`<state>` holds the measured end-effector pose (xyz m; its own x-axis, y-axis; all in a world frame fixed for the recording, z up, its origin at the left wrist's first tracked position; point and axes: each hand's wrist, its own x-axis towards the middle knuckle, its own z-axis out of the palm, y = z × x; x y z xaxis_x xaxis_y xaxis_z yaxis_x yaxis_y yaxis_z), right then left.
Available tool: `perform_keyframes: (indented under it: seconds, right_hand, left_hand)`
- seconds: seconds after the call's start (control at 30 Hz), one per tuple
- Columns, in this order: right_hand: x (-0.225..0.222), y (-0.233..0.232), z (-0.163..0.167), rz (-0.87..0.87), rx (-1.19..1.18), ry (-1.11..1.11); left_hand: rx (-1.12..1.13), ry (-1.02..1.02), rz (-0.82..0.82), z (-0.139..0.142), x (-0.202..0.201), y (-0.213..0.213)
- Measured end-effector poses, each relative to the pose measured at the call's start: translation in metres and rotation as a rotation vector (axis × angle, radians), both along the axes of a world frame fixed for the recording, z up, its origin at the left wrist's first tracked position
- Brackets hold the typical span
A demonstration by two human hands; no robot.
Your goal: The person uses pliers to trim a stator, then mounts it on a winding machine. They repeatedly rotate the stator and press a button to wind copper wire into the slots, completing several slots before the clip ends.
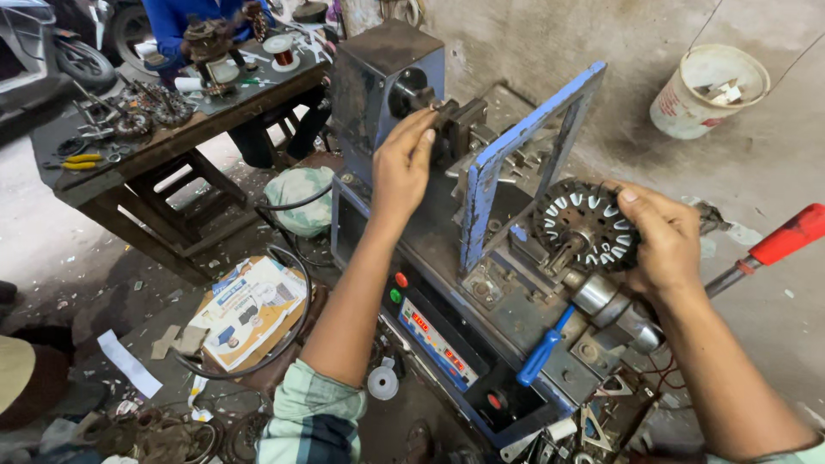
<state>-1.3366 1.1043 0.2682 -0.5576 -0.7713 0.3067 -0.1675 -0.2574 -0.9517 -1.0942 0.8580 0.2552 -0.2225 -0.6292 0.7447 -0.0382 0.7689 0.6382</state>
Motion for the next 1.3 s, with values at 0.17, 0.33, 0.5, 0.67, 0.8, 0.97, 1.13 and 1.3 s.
perform_keyframes:
  seconds: [0.17,0.33,0.5,0.67,0.8,0.97,1.13,1.3]
  right_hand:
    - [-0.005,0.005,-0.001,0.037,-0.075,-0.068]
    - [-0.005,0.006,-0.01,0.028,-0.097,-0.036]
    - [-0.004,0.008,-0.015,0.074,-0.141,-0.146]
    - [0.001,0.02,-0.007,0.129,-0.144,-0.103]
    - [0.004,0.018,-0.011,0.175,-0.168,-0.084]
    - [-0.006,0.01,-0.027,0.09,-0.196,0.016]
    - [-0.012,0.007,-0.029,0.053,-0.196,0.02]
    - [-0.008,0.006,-0.022,0.08,-0.201,-0.027]
  left_hand:
    - [0.079,0.127,-0.039,-0.018,-0.006,0.003]
    - [0.087,0.101,0.014,-0.018,-0.006,-0.001]
    - [0.041,0.008,0.064,-0.006,-0.004,0.001]
    - [-0.024,0.012,0.111,0.009,-0.005,0.009]
    - [-0.158,0.079,0.258,0.035,0.004,0.038]
    - [0.026,0.221,0.084,0.045,0.009,0.16]
    - [0.145,-0.046,-0.179,0.036,-0.023,0.208]
    - [0.732,0.143,-0.427,0.013,-0.056,0.184]
